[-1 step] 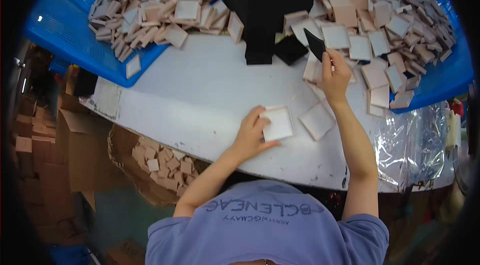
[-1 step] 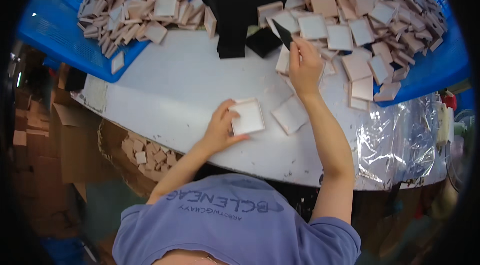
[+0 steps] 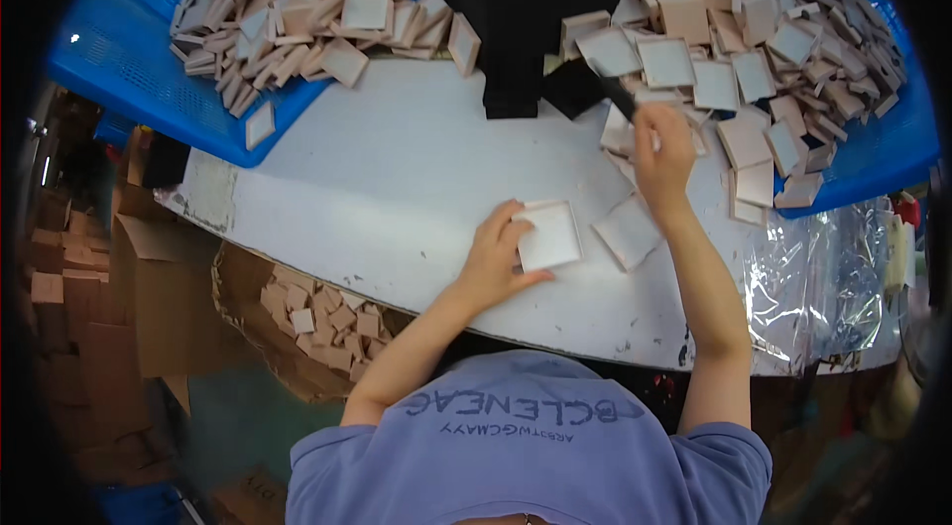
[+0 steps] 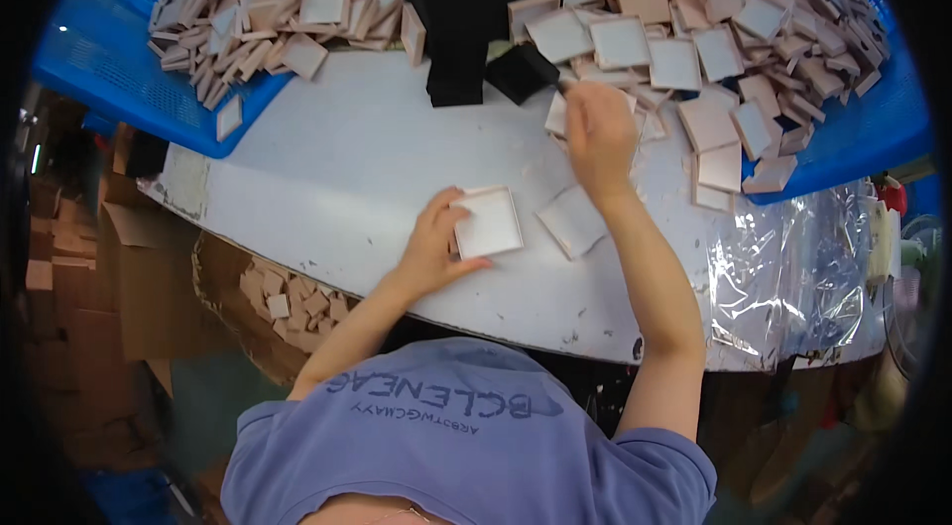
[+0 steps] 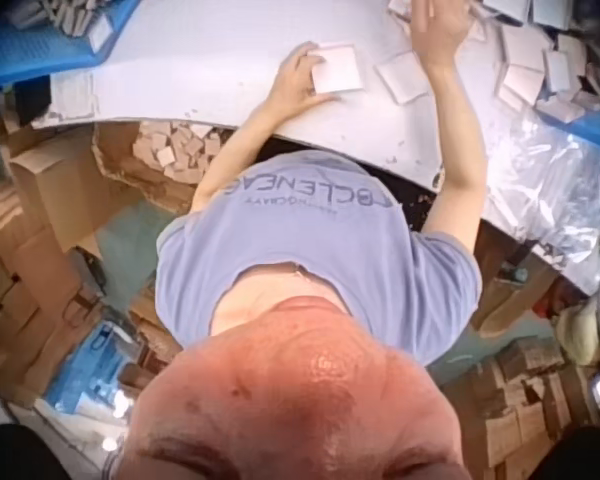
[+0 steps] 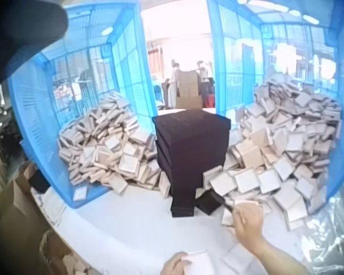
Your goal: Assembling gift boxes by inserting foam pads and closing the boxes.
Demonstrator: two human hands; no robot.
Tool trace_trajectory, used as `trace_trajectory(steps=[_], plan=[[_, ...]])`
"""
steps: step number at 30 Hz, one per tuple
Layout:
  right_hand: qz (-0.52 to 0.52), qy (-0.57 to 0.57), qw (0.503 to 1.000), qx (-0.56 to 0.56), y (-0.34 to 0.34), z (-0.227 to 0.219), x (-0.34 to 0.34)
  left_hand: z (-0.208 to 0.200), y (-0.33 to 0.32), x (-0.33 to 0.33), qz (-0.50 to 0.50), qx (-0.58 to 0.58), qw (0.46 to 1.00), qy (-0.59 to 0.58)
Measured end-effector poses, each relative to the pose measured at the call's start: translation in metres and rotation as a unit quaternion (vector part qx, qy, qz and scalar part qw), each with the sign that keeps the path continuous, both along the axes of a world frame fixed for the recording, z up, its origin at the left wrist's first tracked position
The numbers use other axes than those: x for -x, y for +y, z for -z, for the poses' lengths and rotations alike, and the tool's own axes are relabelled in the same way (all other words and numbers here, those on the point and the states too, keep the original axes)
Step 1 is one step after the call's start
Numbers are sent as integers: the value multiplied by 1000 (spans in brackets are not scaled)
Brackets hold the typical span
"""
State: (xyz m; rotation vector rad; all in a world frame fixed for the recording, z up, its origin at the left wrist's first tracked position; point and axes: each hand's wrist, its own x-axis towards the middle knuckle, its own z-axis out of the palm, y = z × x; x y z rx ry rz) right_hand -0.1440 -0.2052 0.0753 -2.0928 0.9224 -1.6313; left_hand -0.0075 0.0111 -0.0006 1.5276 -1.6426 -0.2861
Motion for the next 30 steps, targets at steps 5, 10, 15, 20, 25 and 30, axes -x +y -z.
trace_trajectory(steps=[5, 10, 15, 20, 25, 30], plan=[[-250, 278, 890, 262, 69, 22, 23, -6, -9, -1, -52, -36, 998, 9], [-396, 347, 827, 196, 88, 28, 20, 10, -8, 1, -34, 18, 997, 67], [-394, 327, 853, 104, 100, 30, 26, -1, -4, -3, -25, 15, 999, 18], [-291, 251, 923, 25, 86, 18, 56, -14, 2, -10, -32, -8, 995, -93], [-143, 381, 912, 58, 84, 31, 84, -9, -1, -10, -26, -34, 988, -151], [-199, -45, 874, -441, 88, 30, 83, -10, -3, -12, 19, -10, 996, -83]])
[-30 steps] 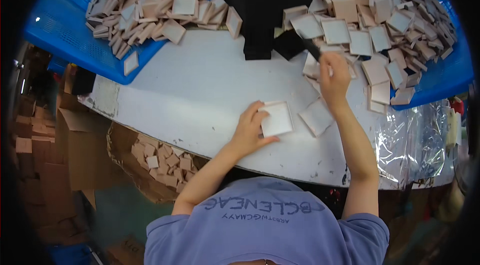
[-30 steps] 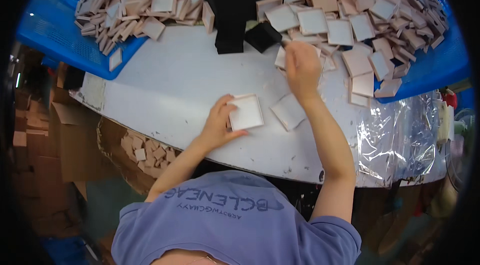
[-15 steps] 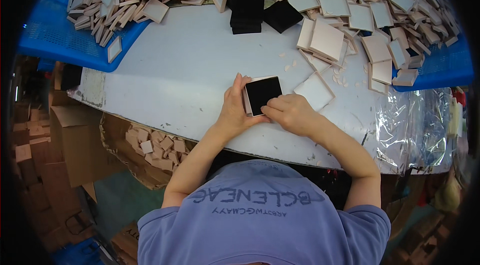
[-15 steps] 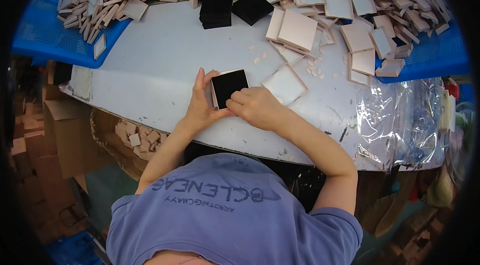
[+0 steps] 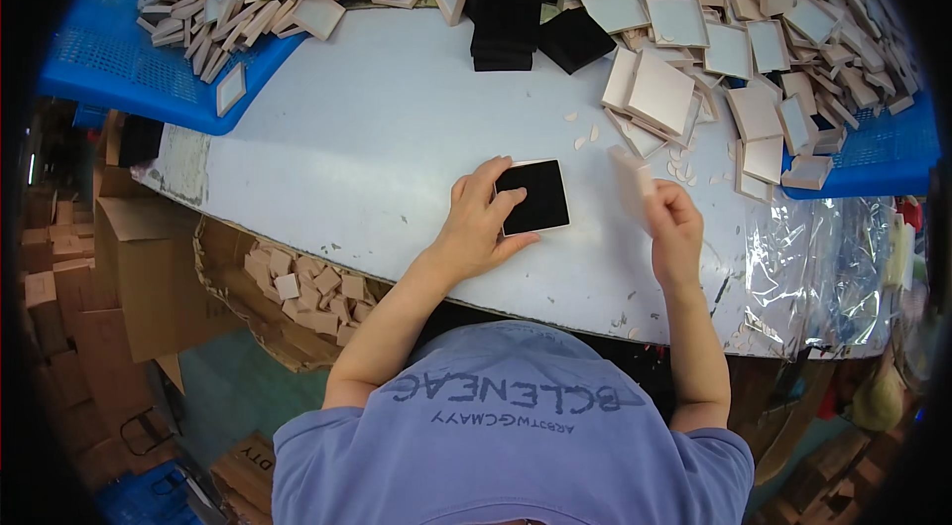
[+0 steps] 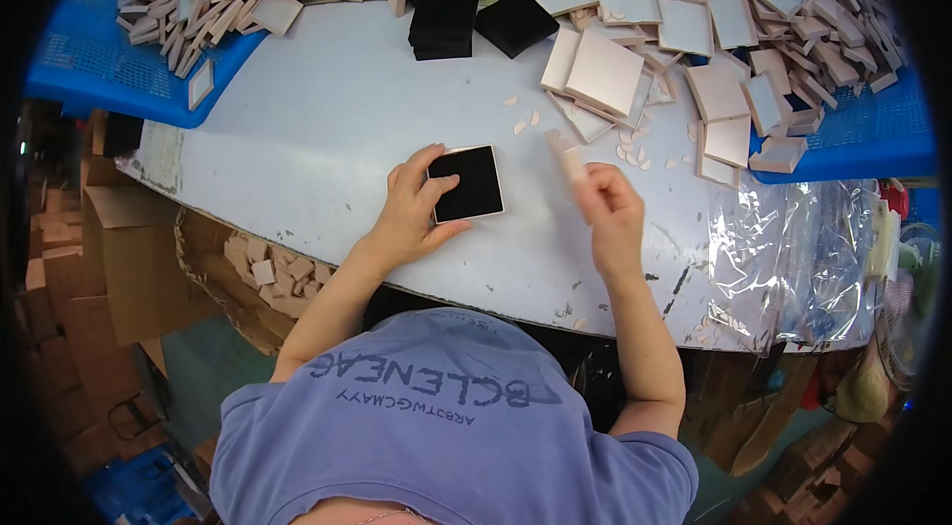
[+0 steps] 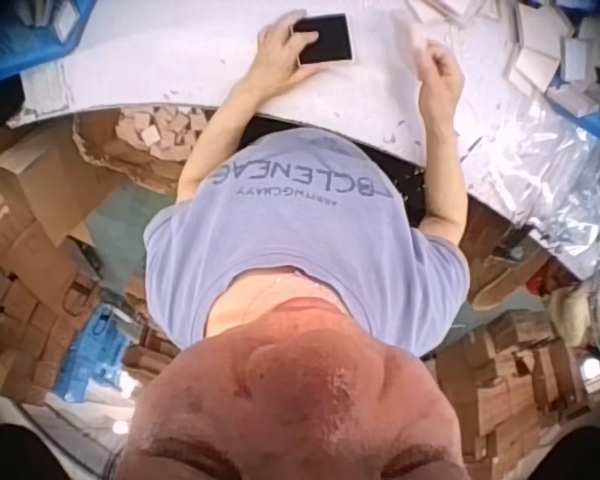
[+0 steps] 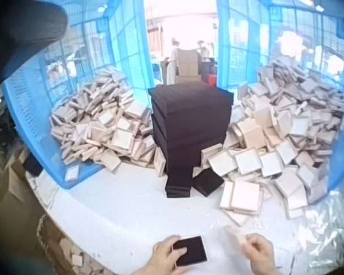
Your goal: Assembling gift boxes by inserting foam pads and closing the boxes.
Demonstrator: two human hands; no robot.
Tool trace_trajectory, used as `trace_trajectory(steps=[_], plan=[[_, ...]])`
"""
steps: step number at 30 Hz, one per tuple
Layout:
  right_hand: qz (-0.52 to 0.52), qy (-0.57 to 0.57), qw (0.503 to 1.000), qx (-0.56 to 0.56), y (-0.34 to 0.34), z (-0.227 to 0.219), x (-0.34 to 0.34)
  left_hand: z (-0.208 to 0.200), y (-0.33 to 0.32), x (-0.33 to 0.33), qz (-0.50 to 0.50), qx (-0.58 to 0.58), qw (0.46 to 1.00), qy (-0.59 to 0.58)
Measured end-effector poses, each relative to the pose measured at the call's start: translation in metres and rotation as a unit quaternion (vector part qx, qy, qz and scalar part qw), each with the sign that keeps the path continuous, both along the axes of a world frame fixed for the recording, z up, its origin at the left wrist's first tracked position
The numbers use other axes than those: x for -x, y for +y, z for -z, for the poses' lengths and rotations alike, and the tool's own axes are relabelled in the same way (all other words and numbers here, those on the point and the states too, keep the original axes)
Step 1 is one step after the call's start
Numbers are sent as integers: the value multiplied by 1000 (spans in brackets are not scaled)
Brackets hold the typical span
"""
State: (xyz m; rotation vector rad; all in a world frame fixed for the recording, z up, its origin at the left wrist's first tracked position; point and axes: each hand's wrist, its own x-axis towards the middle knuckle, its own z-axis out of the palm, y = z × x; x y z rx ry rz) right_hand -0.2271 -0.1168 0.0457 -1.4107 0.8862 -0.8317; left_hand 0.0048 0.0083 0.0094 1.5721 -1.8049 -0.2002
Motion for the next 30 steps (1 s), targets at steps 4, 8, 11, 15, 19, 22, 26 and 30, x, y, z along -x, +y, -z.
trace_trajectory(steps=[4, 8, 11, 15, 19, 22, 26, 30], plan=[[89, -94, 961, -244, -22, 28, 25, -23, -5, 1, 4, -61, 997, -39], [86, 206, 968, 110, -20, 17, 24, -28, -8, -2, 9, -93, 984, -149], [-82, 298, 846, 434, -15, -7, 5, -27, -8, -5, 26, -92, 987, -133], [-153, 353, 815, 434, -18, -1, -5, -15, -2, -5, 27, -41, 998, -49], [-109, 150, 889, 418, -19, -4, -32, -5, 1, -5, 19, -16, 1000, 0], [-217, 165, 860, 432, -13, -12, -74, 5, -3, -11, 41, 28, 999, 21], [-281, 172, 816, 475, 1, -5, -92, 11, -6, -14, 68, 106, 989, 74], [-299, 183, 791, 502, 5, -8, -82, 2, 2, -9, 46, -21, 999, 11]])
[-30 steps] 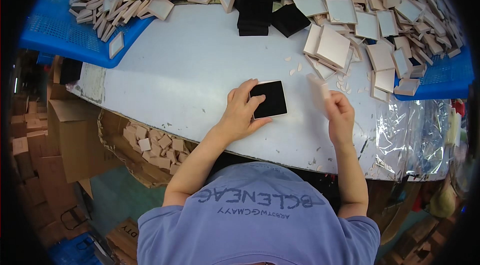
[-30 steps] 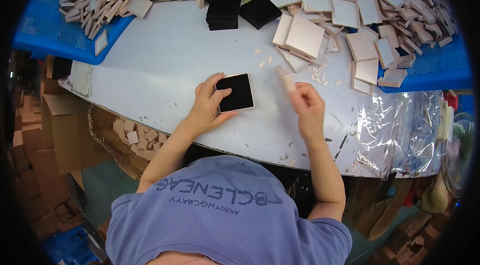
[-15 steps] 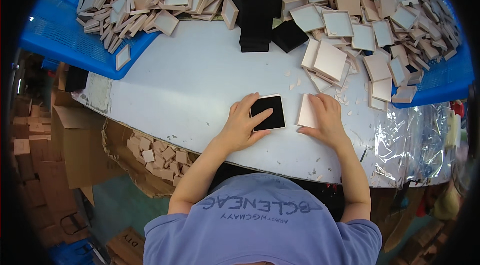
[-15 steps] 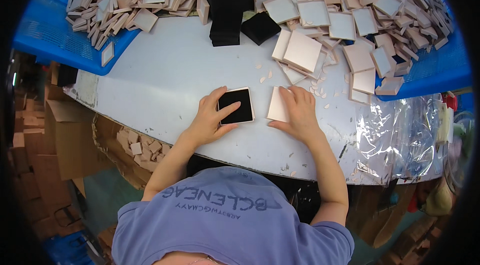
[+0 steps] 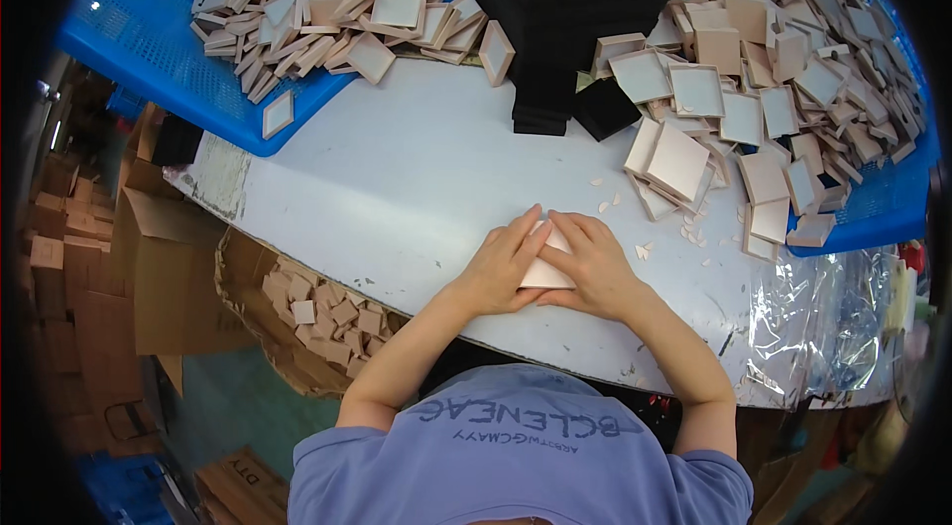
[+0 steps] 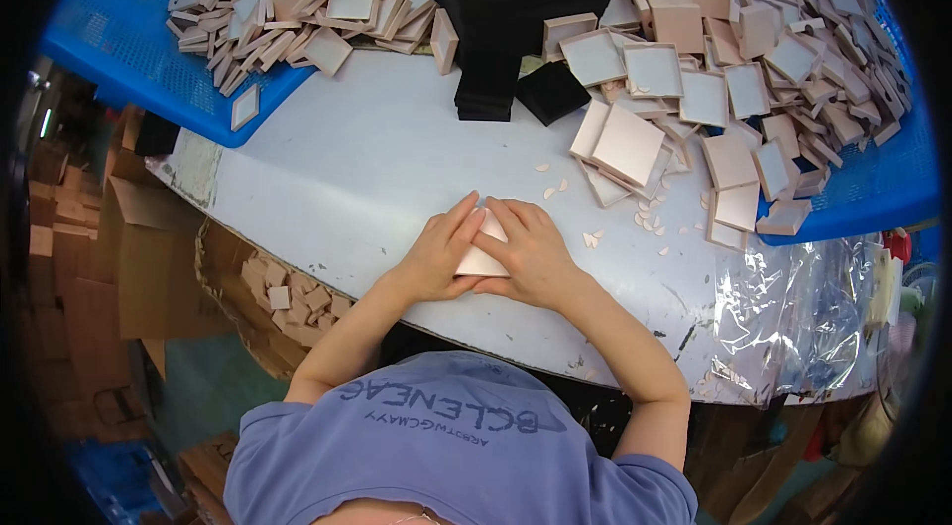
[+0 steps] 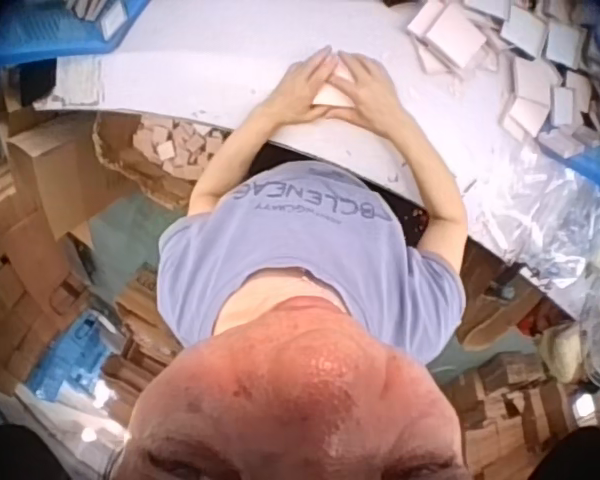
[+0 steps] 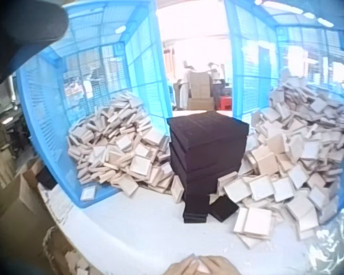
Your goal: Assembling gift boxes by inserting foam pads and closing the boxes.
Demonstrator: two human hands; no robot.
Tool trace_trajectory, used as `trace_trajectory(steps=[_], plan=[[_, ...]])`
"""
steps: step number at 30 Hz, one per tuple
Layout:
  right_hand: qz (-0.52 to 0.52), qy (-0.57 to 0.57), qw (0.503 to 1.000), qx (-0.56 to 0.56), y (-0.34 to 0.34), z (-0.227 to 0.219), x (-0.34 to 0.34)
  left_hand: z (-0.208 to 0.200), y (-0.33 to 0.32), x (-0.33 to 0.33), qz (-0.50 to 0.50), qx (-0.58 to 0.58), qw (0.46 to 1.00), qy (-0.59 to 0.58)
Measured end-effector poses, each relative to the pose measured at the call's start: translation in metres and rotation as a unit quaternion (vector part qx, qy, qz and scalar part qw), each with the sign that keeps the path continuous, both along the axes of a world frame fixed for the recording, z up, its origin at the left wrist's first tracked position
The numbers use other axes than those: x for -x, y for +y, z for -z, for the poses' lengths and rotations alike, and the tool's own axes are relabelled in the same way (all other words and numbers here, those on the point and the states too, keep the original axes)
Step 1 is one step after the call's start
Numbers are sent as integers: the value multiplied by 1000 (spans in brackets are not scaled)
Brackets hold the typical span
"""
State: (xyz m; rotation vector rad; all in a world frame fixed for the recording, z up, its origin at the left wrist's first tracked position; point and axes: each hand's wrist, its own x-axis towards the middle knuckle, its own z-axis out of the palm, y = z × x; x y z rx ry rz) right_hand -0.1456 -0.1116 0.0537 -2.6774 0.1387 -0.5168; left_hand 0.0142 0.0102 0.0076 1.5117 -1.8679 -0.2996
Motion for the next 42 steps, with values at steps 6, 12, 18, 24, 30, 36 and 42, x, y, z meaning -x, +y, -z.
trace_trajectory(steps=[6, 12, 18, 24, 30, 36, 42], plan=[[26, 61, 998, 5, 9, 11, 4, -9, 1, 1, -37, -50, 990, -130], [10, 78, 997, -15, 3, 1, 4, -36, -13, -36, 53, -99, 986, -120], [155, -84, 984, 37, -77, -13, -21, -43, -117, -172, -140, 73, 986, -49], [284, 81, 950, 100, -125, 4, -48, -54, -181, -253, -314, -97, 910, -253], [290, 72, 951, 77, -128, -2, -44, -20, -173, -243, -345, -80, 910, -214], [264, 55, 961, 62, -132, -6, -46, -29, -100, -250, -238, -115, 950, -167], [261, -14, 951, 162, -133, 0, -49, -73, -49, -210, -195, -235, 944, -126]])
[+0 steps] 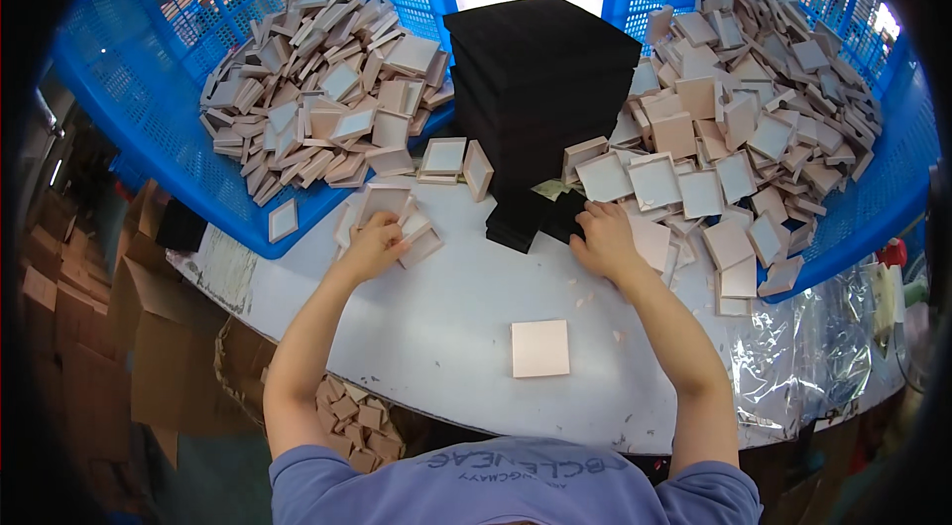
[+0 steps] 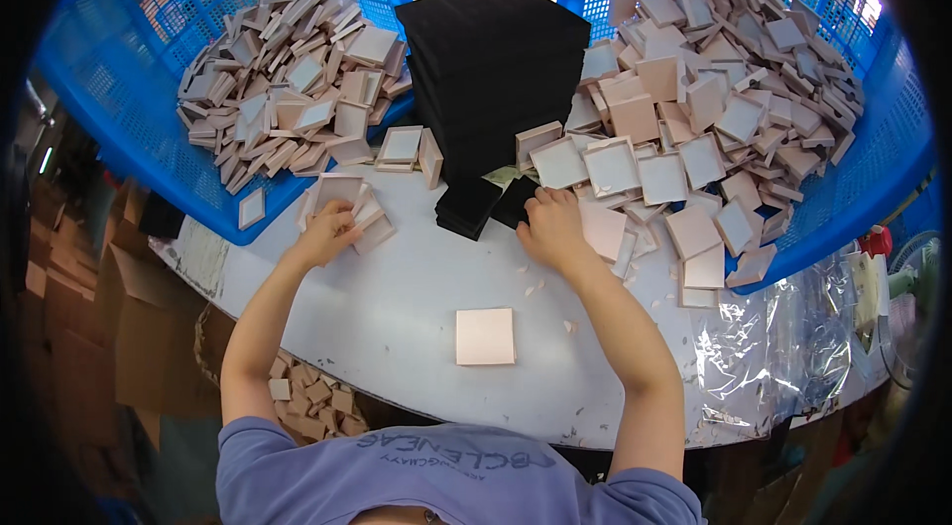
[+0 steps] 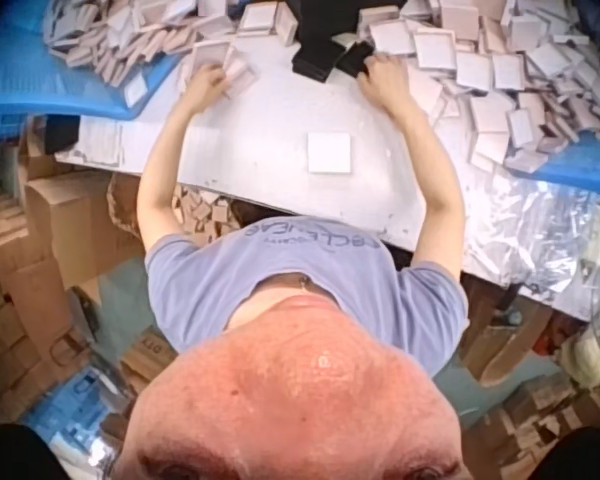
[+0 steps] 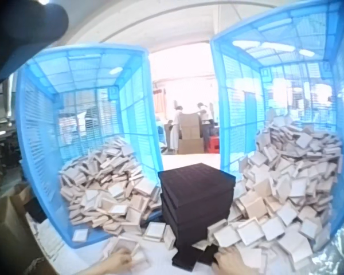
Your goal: Assembling gift boxes by inserting foam pads and closing the boxes.
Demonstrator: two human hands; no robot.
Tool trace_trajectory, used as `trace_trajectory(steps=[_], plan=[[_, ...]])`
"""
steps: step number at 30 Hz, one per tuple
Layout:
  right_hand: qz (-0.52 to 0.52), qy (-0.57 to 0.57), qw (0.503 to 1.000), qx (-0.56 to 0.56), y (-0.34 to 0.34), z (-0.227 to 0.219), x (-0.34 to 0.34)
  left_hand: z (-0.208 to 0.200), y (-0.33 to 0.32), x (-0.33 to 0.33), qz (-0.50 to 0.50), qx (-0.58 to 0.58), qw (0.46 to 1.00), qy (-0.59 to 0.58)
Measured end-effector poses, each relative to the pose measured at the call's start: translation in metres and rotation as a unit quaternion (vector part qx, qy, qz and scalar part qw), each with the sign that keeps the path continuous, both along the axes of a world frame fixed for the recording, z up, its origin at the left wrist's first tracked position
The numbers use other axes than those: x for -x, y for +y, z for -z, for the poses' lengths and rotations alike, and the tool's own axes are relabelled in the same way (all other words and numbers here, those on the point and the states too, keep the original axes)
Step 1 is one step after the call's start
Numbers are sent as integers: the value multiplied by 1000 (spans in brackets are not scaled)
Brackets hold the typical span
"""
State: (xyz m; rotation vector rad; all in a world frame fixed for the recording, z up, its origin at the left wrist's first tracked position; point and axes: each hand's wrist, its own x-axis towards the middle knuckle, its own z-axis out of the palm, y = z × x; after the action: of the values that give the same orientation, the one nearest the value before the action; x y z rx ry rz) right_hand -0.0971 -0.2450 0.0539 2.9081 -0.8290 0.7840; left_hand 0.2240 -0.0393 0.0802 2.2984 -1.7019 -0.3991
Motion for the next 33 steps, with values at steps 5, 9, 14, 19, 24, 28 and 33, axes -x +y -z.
trace_trajectory(steps=[5, 9, 14, 19, 24, 28, 33], plan=[[-15, 81, 994, -66, -2, 3, -2, -14, 17, 20, -66, 113, 979, 156], [54, -88, 984, -146, -5, -4, 14, -29, 31, 61, 33, 253, 963, 85], [112, -457, 860, -197, -1, -14, 36, 10, 43, 178, 178, 289, 940, 35], [-184, -204, 962, -6, 90, -11, 56, 60, 48, 217, 176, 252, 940, 150], [-267, -71, 959, -61, 131, 5, 72, 81, 45, 212, 165, 281, 934, 150], [-344, 50, 935, -77, 121, -5, 65, 84, 39, 209, 150, 286, 920, 222], [-329, 32, 925, -185, 120, -10, 61, 81, 42, 213, 115, 306, 892, 313]])
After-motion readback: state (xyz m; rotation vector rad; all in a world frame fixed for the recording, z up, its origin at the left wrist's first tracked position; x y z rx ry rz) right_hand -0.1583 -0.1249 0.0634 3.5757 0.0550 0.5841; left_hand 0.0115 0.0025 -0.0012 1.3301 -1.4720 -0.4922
